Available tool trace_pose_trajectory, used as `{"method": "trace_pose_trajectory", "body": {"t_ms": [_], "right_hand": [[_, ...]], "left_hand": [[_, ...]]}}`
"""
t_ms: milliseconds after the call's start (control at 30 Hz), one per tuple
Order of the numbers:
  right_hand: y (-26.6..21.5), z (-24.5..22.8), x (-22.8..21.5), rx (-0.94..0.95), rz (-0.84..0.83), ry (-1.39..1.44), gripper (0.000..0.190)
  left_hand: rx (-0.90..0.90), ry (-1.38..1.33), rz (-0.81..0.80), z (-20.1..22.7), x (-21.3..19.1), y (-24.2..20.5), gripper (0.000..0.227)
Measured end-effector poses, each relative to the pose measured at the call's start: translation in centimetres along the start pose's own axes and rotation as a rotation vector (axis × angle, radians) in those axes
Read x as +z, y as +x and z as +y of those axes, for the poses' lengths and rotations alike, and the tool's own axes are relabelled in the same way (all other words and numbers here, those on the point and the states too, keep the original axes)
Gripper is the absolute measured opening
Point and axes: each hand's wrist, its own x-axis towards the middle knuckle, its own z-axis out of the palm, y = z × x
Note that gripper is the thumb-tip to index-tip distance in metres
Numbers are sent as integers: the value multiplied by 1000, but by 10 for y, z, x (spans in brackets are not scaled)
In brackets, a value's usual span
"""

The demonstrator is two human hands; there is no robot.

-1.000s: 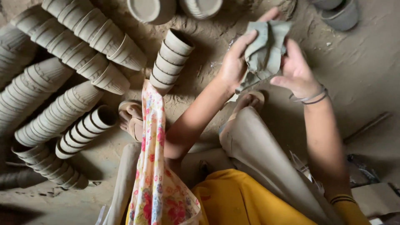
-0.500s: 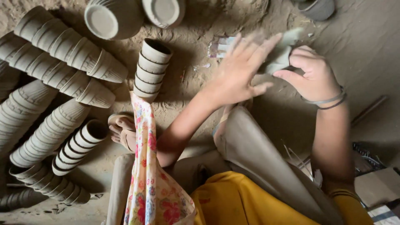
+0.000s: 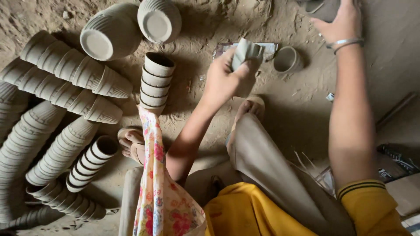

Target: The person cleans clay cups by hand, picking them up one at a time and wiping the interior and exterior with a cloth. The person then places the cleaned cups into stacks on the ground.

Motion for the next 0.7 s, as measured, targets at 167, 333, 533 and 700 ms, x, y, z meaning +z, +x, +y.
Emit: {"method": "trace_pose_trajectory", "body": {"t_ms": [167, 333, 533, 700], "right_hand": [[-57, -12, -17, -45, 103, 515, 85], [-104, -67, -30, 80, -133, 1479, 83], [-127, -103, -37, 115, -454, 2029, 77], [-121, -98, -22, 82, -559, 1906, 82]], "left_hand": [[156, -32, 30, 16, -15, -1, 38], [227, 112, 61, 8, -9, -5, 45], [191, -1, 10, 6, -5, -6, 44], [163, 0, -4, 13, -11, -10, 42]]}}
